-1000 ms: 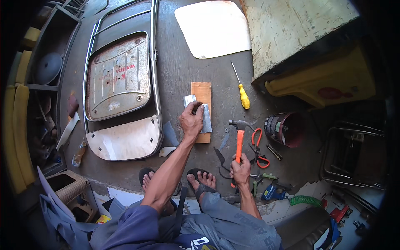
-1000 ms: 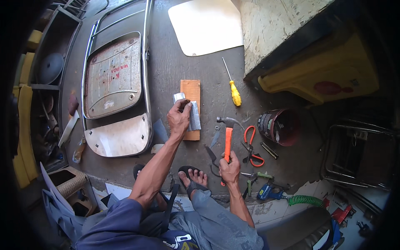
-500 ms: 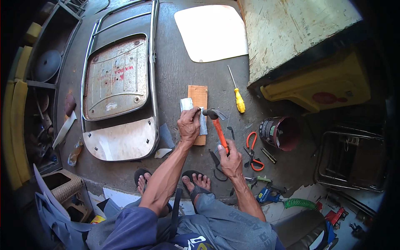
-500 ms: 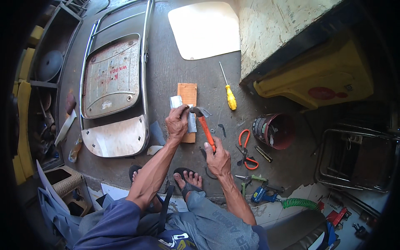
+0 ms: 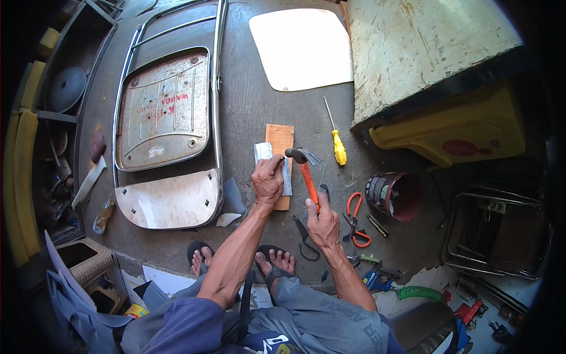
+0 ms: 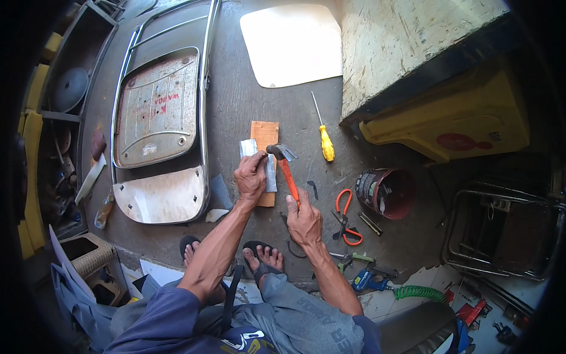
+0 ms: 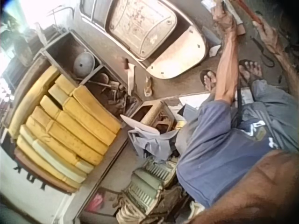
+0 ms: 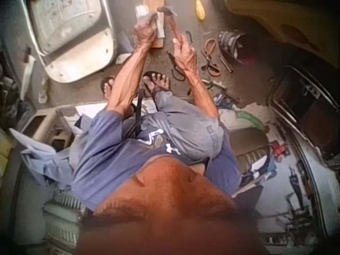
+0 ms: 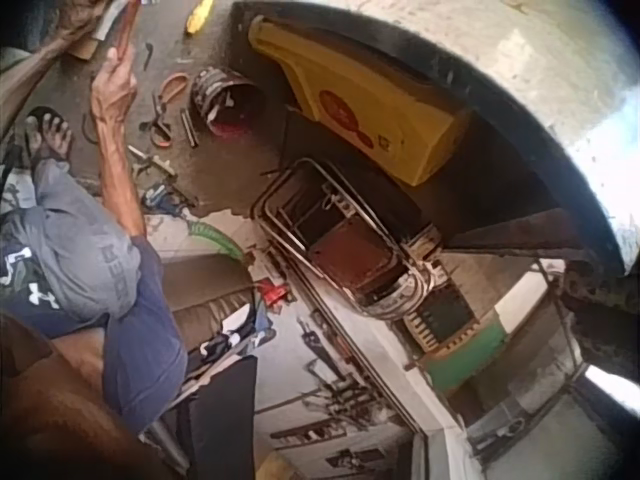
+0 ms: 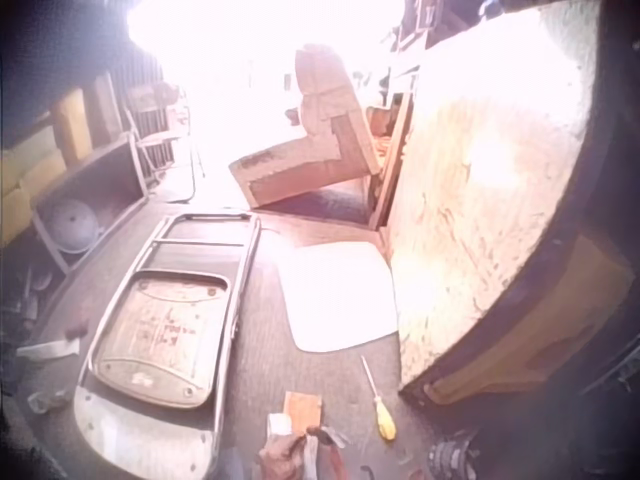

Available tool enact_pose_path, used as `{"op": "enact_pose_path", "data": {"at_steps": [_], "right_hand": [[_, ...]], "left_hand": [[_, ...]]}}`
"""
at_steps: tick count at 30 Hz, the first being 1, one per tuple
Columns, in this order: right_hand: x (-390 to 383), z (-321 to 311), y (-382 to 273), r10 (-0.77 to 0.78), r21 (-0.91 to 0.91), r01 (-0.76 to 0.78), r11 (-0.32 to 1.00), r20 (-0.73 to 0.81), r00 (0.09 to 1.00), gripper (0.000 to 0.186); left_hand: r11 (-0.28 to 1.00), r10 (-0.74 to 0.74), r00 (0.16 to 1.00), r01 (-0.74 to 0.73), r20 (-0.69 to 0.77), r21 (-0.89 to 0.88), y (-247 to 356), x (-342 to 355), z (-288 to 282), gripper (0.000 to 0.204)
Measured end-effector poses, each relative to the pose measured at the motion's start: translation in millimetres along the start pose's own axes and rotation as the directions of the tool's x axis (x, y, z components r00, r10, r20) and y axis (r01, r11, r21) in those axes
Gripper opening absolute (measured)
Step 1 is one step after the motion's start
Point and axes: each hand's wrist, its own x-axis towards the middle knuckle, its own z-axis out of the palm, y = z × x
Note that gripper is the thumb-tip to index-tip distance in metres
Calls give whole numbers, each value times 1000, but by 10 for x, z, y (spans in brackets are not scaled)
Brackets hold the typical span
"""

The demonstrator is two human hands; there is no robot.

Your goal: The person uses a hammer to attach a metal piece to a wooden block and then uses a screwdriver to tighten a screw into a separate wooden panel.

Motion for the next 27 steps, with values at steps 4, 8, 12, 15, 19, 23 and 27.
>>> {"op": "enact_pose_path", "data": {"at_steps": [4,8,12,15,19,23,27], "right_hand": [[-17,29,-11,-167,-50,163,985,-97,981,34],[-22,93,164,-292,-269,255,929,-110,950,33],[-43,-4,160,-208,-370,176,912,-48,977,32],[-128,-51,-7,-305,-173,272,947,-204,930,30],[4,3,40,-198,-385,189,903,15,980,32],[-80,-25,-143,-342,-190,310,931,-170,924,29],[-102,35,51,-105,-337,106,936,20,994,33]], "left_hand": [[992,117,992,-118,-37,-31,28,24,-8,13],[989,148,989,-148,-21,-12,6,17,2,12],[990,142,989,-141,-31,12,-7,25,22,12],[978,203,979,-203,16,40,-63,9,-7,21],[979,202,979,-202,3,23,-70,30,15,22],[977,208,978,-209,14,33,-83,-11,-33,20],[981,191,981,-192,26,25,-54,12,-5,22]]}}
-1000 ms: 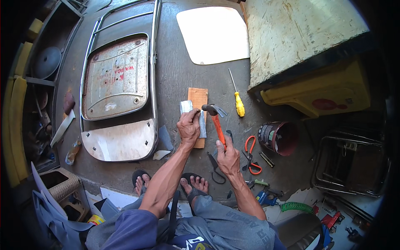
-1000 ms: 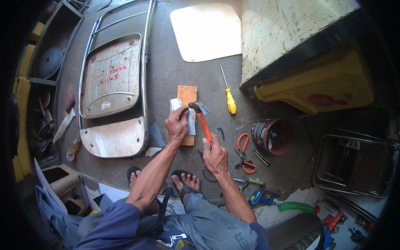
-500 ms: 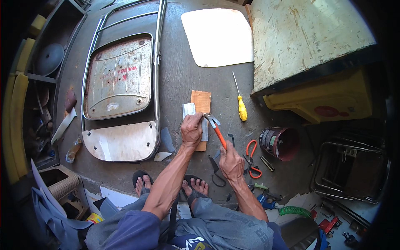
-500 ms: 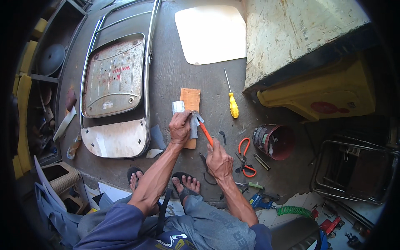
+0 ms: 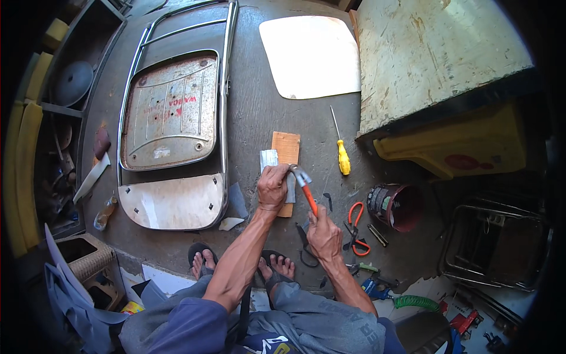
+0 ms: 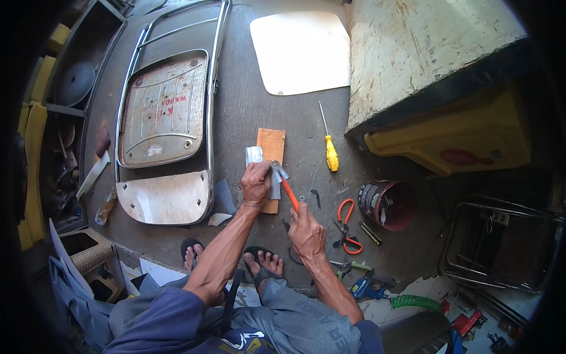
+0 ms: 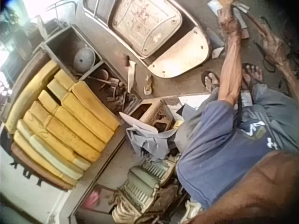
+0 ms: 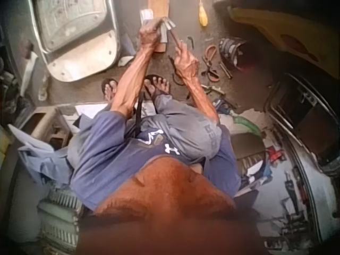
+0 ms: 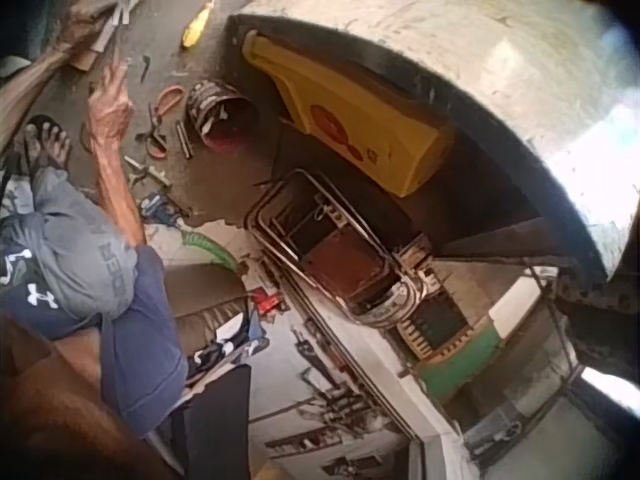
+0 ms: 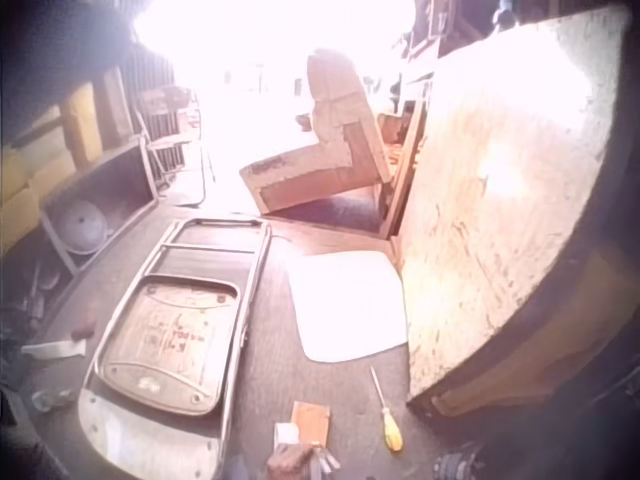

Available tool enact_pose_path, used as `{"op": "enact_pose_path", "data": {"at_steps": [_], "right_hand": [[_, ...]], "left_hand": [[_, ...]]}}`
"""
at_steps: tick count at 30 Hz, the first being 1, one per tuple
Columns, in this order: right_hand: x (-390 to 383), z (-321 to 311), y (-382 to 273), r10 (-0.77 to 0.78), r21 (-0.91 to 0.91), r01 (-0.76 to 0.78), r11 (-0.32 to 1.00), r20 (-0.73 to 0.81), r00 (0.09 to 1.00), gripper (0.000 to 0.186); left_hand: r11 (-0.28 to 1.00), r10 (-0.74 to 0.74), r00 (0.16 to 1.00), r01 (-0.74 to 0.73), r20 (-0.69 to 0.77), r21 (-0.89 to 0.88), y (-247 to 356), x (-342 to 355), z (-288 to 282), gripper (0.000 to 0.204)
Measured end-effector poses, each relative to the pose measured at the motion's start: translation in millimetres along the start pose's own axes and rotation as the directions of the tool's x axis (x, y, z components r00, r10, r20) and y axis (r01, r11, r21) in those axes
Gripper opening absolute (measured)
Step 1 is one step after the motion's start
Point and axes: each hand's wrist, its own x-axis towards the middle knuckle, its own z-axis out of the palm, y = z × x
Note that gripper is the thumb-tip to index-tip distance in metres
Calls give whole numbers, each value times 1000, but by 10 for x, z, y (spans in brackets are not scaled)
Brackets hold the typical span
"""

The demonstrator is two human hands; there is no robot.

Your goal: The person uses a hammer to attach a metal piece to a wooden block and then uses a screwdriver to tighten a screw into a separate wooden panel.

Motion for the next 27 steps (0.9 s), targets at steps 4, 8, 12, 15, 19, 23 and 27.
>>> {"op": "enact_pose_path", "data": {"at_steps": [4,8,12,15,19,23,27], "right_hand": [[30,-5,-5,-52,165,83,983,-183,982,27],[48,-76,-51,-17,166,32,986,-96,995,24],[-307,30,-30,113,212,-100,972,-49,992,24],[-513,224,92,105,99,-109,989,44,994,24],[-550,326,69,127,54,-132,990,83,988,23],[-539,318,46,149,96,-159,983,104,983,22],[-537,348,53,149,133,-164,977,117,982,22]], "left_hand": [[1000,-9,1000,9,9,19,13,13,9,22],[1000,-5,1000,4,31,25,5,55,-18,24],[1000,-8,997,10,71,-19,-14,-13,-84,26],[995,19,992,-6,128,-99,-35,38,-205,25],[994,68,976,-48,206,-101,158,177,-327,26],[998,-1,942,-19,337,55,73,262,-236,22],[584,-563,791,586,239,-561,-81,331,-187,15]]}}
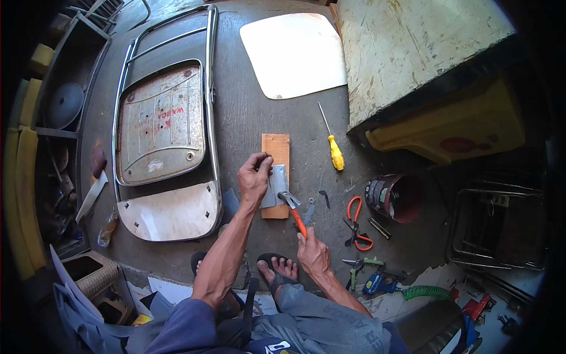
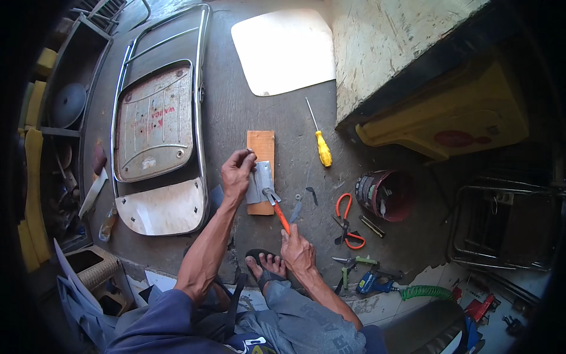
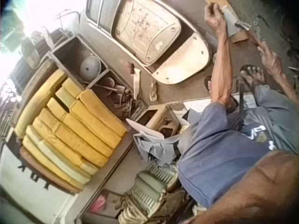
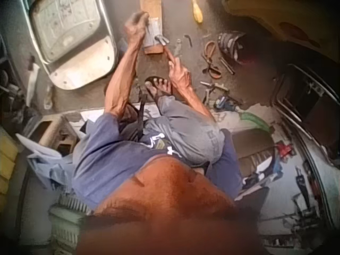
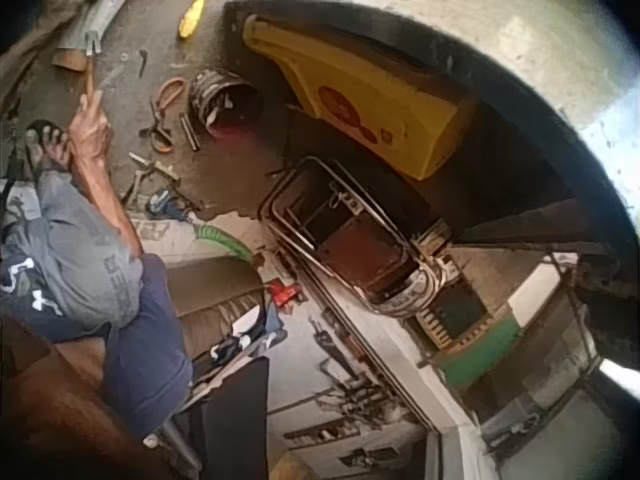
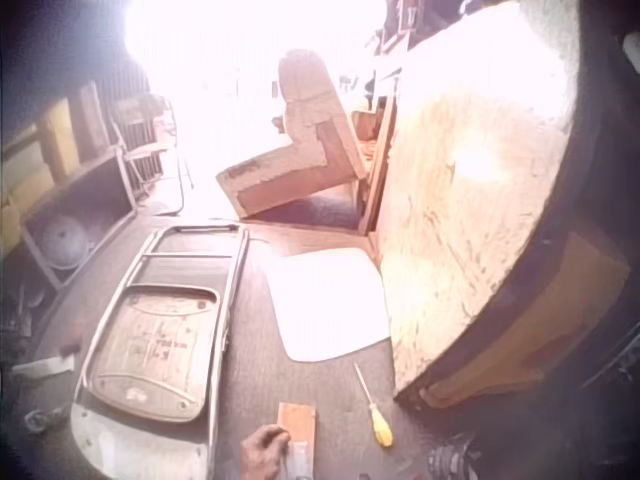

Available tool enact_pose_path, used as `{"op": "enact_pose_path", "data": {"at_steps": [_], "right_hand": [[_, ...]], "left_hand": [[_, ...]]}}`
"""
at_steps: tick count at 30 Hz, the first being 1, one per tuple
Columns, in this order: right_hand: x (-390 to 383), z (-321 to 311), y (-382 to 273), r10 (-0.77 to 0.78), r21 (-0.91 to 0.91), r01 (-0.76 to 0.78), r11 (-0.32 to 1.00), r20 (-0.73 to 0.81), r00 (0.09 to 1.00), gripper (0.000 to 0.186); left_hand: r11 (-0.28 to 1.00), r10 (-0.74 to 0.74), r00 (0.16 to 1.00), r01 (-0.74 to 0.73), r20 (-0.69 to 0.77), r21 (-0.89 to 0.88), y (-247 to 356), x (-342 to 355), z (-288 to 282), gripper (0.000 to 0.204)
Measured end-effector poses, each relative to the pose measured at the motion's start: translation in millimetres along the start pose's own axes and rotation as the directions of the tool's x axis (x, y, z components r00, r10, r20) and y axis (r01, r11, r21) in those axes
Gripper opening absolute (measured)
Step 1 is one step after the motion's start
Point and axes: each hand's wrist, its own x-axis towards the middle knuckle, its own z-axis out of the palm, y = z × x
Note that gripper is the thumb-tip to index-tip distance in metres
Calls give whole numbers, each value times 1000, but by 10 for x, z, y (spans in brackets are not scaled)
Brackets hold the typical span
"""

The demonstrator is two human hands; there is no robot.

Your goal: The person uses a hammer to attach a metal piece to a wooden block and then uses a screwdriver to tighten a screw into a separate wooden panel.

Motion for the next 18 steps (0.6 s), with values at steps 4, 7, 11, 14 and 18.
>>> {"op": "enact_pose_path", "data": {"at_steps": [4,7,11,14,18], "right_hand": [[15,-35,36,54,207,-65,976,59,997,25],[-24,-137,-18,146,346,-158,925,60,987,31],[-43,-195,41,232,412,-220,884,20,972,31],[-5,-232,81,219,389,-199,899,-8,976,32],[-18,-238,74,204,389,-186,902,-3,979,33]], "left_hand": [[978,12,998,-24,62,209,102,-168,-68,20],[908,51,997,-69,55,413,89,-407,-79,19],[857,199,979,-151,-47,494,-23,-466,-33,20],[797,266,964,-224,7,561,-40,-463,32,20],[735,357,933,-313,49,601,-66,-502,58,19]]}}
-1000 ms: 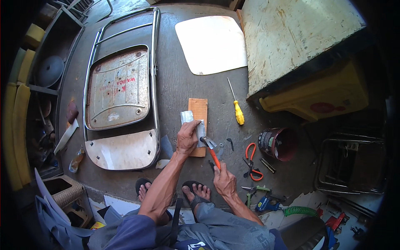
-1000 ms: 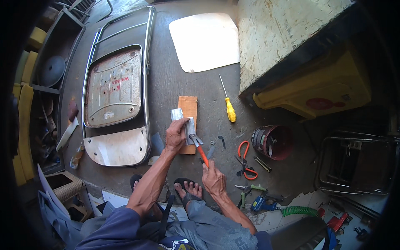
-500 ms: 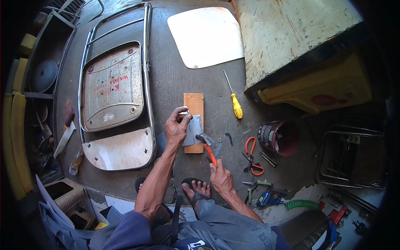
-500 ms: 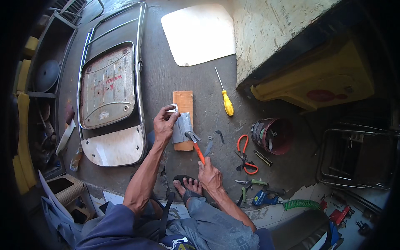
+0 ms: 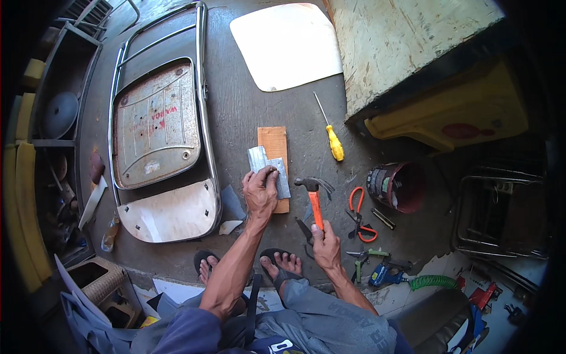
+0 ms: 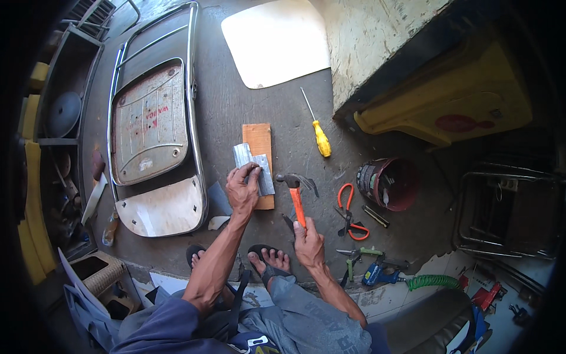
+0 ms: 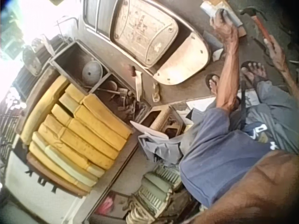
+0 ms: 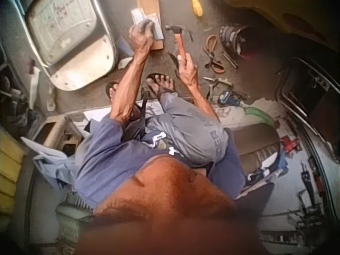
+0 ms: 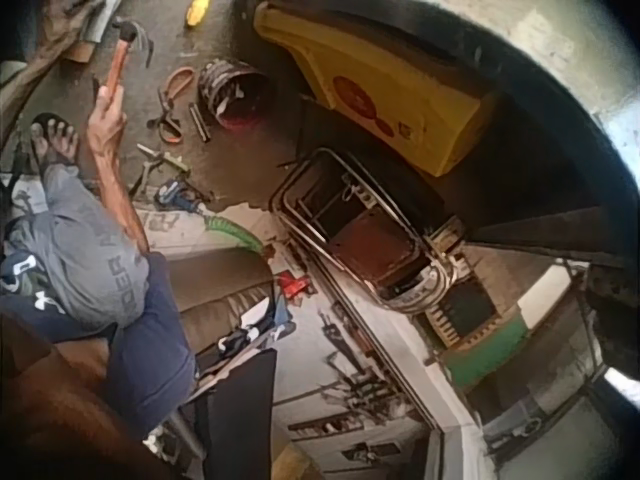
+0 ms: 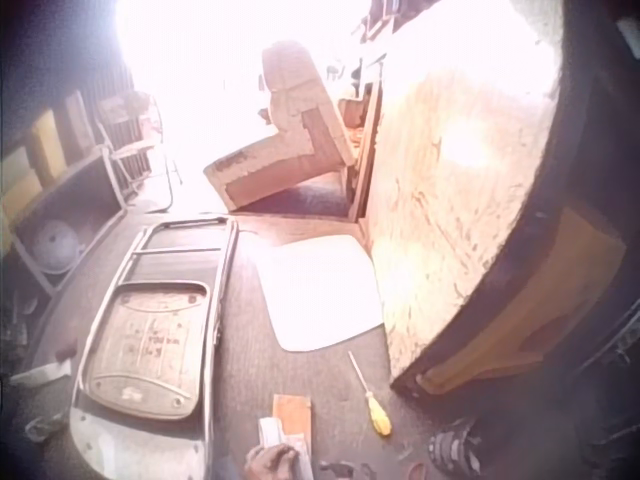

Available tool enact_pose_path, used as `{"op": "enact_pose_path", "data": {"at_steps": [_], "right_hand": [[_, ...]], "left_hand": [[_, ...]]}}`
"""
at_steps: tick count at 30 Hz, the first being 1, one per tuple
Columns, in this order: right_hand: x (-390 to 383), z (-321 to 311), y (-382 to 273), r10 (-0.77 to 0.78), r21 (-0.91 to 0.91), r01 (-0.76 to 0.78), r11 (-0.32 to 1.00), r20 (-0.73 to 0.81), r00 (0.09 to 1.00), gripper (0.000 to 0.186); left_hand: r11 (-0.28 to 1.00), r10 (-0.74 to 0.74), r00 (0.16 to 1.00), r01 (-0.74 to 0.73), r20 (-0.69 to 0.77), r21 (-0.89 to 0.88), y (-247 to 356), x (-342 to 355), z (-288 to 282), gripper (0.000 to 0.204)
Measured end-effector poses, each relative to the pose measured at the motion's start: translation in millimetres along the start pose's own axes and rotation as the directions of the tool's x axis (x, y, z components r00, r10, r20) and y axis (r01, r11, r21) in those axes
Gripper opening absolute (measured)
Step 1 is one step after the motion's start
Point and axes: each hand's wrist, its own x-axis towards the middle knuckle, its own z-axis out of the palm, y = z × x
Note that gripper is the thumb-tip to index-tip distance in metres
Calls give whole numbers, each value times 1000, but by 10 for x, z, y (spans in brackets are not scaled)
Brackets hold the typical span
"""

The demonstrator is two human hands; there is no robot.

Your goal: The person uses a hammer to attach a metal piece to a wooden block and then uses a screwdriver to tighten a screw into a separate wooden panel.

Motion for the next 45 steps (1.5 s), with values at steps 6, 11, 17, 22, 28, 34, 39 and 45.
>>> {"op": "enact_pose_path", "data": {"at_steps": [6,11,17,22,28,34,39,45], "right_hand": [[-44,38,-13,-17,-9,17,1000,8,1000,34],[-56,43,53,-33,7,33,999,-4,999,35],[-62,-13,35,-45,-8,44,999,-8,999,35],[-15,-39,-79,-65,-42,66,997,7,998,35],[85,16,-252,-345,-129,332,935,-104,933,31],[214,-4,-189,-529,-313,477,821,-105,842,27],[148,-89,-288,-492,-256,449,856,-136,860,27],[136,-140,-364,-323,-128,309,942,-106,940,29]], "left_hand": [[995,82,997,-83,14,58,-29,-62,38,16],[986,137,990,-138,9,92,-56,-70,74,14],[979,175,984,-170,-39,113,-53,-86,108,12],[970,197,980,-189,-38,154,-53,-92,124,12],[952,262,964,-252,-40,173,-83,-109,119,13],[933,316,948,-301,-46,199,-148,-127,135,15],[980,191,975,-182,-116,83,-150,-98,187,13],[983,156,986,-148,-62,113,-114,-99,193,13]]}}
